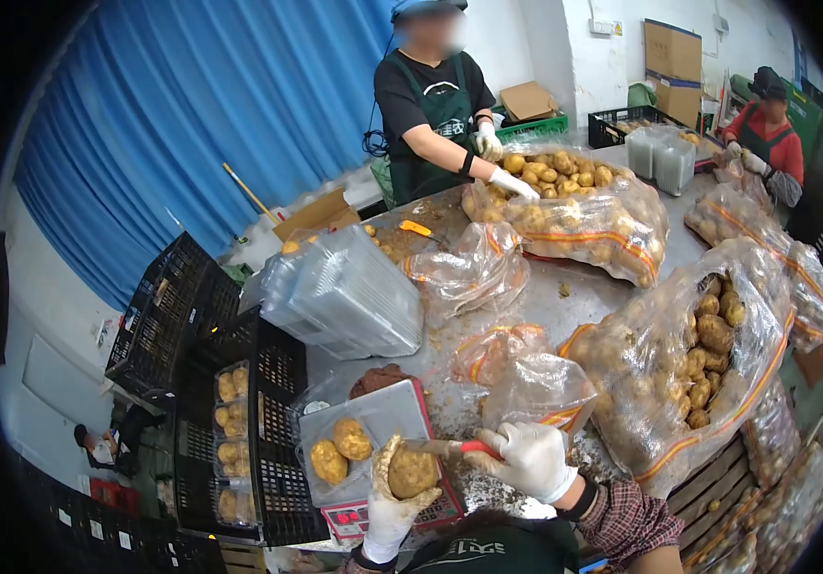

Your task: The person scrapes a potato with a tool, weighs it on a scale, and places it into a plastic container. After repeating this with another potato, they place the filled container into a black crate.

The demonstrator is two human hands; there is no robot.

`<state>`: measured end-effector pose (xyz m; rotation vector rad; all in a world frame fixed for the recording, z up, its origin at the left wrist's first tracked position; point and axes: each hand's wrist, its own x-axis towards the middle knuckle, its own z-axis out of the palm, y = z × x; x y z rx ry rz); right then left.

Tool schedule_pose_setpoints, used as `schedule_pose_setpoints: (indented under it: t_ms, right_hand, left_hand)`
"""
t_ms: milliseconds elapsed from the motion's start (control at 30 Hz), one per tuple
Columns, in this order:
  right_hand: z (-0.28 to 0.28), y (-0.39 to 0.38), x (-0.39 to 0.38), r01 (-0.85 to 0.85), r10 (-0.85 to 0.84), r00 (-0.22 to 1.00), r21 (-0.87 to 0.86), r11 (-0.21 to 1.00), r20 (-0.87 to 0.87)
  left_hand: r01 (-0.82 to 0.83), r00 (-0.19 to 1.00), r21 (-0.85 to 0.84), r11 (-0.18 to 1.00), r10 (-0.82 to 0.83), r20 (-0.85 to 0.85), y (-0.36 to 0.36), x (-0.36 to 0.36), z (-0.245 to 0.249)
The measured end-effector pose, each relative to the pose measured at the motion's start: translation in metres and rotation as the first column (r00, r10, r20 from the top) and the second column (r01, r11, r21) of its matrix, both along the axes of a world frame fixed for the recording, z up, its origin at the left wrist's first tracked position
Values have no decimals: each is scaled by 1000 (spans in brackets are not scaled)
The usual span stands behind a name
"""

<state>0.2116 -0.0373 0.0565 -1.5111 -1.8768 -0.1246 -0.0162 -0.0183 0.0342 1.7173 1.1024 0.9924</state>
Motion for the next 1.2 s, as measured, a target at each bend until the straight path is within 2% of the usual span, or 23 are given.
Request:
schedule_pose_setpoints:
  t_ms: [67,133,167,200,267,333,367,400,467,533,600,667,700,733,800,833,900,933,967,1000,1067,1200]
  right_hand:
    - [14,-14,-9,-125,126,990,-26,992,60]
    - [16,-13,-12,-154,154,988,-13,988,2]
    - [6,-6,-6,-86,85,995,-21,996,-56]
    - [0,2,1,-21,18,994,-30,999,-110]
    - [0,-7,-4,-72,72,986,5,997,-150]
    - [8,-14,-13,-168,170,981,26,985,-94]
    - [9,-10,-11,-135,132,987,-23,991,-92]
    - [-1,0,-6,-71,69,989,-15,997,-129]
    - [-6,2,-5,-56,59,987,26,998,-151]
    - [10,-12,-16,-152,153,987,26,988,-53]
    - [-4,2,-7,-157,157,982,5,988,-100]
    - [-25,21,11,125,-131,975,-47,991,-181]
    - [-23,16,16,92,-152,927,-184,979,-344]
    - [-15,13,15,86,-144,929,-180,980,-342]
    - [1,-2,9,-84,-89,891,-355,931,-445]
    - [6,-7,3,-174,20,865,-263,949,-501]
    - [18,-15,-3,-255,118,904,-295,921,-412]
    - [22,-17,-4,-283,151,910,-314,906,-385]
    - [24,-18,-4,-282,149,910,-314,907,-386]
    - [25,-18,-4,-281,162,921,-315,906,-355]
    - [25,-19,-3,-280,172,929,-319,905,-327]
    - [27,-20,-1,-312,207,931,-359,880,-302]
  left_hand:
    - [3,999,28,1000,-2,-49,5,1,1]
    - [60,989,-146,987,-39,141,4,2,3]
    - [158,931,-342,926,-24,363,3,2,7]
    - [159,930,-341,926,-24,368,2,1,5]
    - [423,668,-471,774,85,739,2,-2,-2]
    - [481,662,-473,738,48,748,1,-6,-4]
    - [499,640,-461,734,47,767,3,-6,-11]
    - [518,615,-447,729,46,787,5,-4,-11]
    - [500,630,-457,735,53,775,2,-2,-5]
    - [545,597,-466,697,69,800,1,-6,-2]
    - [548,587,-472,690,85,805,3,-9,-4]
    - [554,569,-469,688,99,816,4,-9,-2]
    - [525,599,-443,727,54,799,4,-8,3]
    - [492,630,-416,765,17,776,4,-8,7]
    - [443,655,-452,774,65,753,2,-10,7]
    - [431,650,-442,787,69,757,4,-12,0]
    - [422,644,-434,796,73,761,4,-11,-2]
    - [351,703,-410,842,52,709,5,-9,2]
    - [281,759,-376,883,35,650,6,-7,5]
    - [282,760,-377,882,34,649,7,-9,3]
    - [238,847,-294,926,-50,530,10,-15,-7]
    - [231,878,-261,937,-85,470,12,-20,-13]
